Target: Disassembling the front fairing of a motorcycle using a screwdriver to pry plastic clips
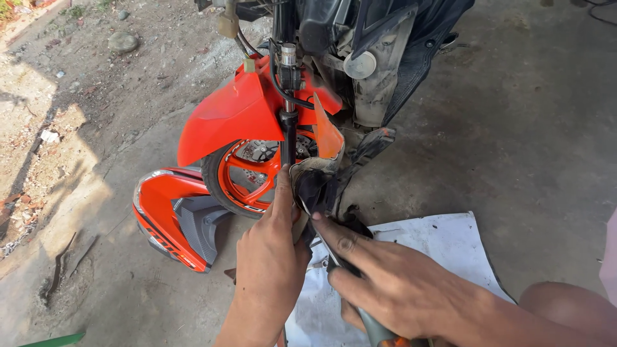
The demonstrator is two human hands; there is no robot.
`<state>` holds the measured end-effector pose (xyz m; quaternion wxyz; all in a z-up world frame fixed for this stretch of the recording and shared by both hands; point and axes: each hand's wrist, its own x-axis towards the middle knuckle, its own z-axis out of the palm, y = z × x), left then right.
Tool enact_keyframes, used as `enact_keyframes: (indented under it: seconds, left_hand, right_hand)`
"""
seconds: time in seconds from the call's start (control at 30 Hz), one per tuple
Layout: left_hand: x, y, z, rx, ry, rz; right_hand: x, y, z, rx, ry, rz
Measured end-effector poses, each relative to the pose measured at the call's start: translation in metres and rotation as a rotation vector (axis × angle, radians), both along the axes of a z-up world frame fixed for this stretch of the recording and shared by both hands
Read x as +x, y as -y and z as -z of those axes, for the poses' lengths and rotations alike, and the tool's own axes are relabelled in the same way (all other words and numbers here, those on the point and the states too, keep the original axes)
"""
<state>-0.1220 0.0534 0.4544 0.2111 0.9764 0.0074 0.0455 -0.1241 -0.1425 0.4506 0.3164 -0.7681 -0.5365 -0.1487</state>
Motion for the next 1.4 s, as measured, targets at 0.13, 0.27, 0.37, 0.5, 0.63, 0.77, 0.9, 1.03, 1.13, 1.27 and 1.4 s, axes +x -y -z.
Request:
enact_keyframes:
  seconds: [0.13,0.27,0.37,0.5,0.63,0.77,0.9,1.03,1.13,1.27,1.4]
  left_hand:
    - [-0.006,0.000,0.003,-0.002,0.017,0.032]
    - [-0.002,-0.009,-0.014,-0.229,0.179,0.002]
    - [0.006,-0.027,-0.020,-0.495,0.148,-0.104]
    - [0.013,-0.040,-0.027,-1.021,0.054,-0.287]
    - [0.004,-0.029,-0.048,-1.051,0.007,-0.341]
    - [-0.002,-0.028,-0.040,-0.723,0.110,-0.093]
    - [-0.010,-0.015,-0.041,-0.576,0.150,-0.019]
    - [-0.010,-0.012,-0.042,-0.599,0.150,-0.036]
    - [-0.010,-0.011,-0.045,-0.531,0.186,-0.064]
    - [-0.011,-0.010,-0.047,-0.540,0.190,-0.087]
    - [-0.010,-0.011,-0.042,-0.531,0.196,-0.070]
  right_hand:
    - [0.004,0.000,0.003,-0.021,0.034,0.081]
    - [0.006,-0.001,-0.005,0.104,-0.078,-0.021]
    - [0.010,0.000,0.004,0.254,-0.267,0.105]
    - [0.017,0.001,0.007,0.550,-0.728,0.285]
    - [0.041,0.011,0.019,0.753,-1.259,0.223]
    - [0.067,0.031,0.011,0.456,-1.223,0.098]
    - [0.080,0.041,0.017,0.471,-1.305,-0.055]
    - [0.084,0.039,0.033,0.632,-1.452,0.006]
    - [0.084,0.031,0.038,0.712,-1.519,0.132]
    - [0.085,0.027,0.034,0.672,-1.329,0.235]
    - [0.087,0.027,0.043,0.609,-1.323,0.032]
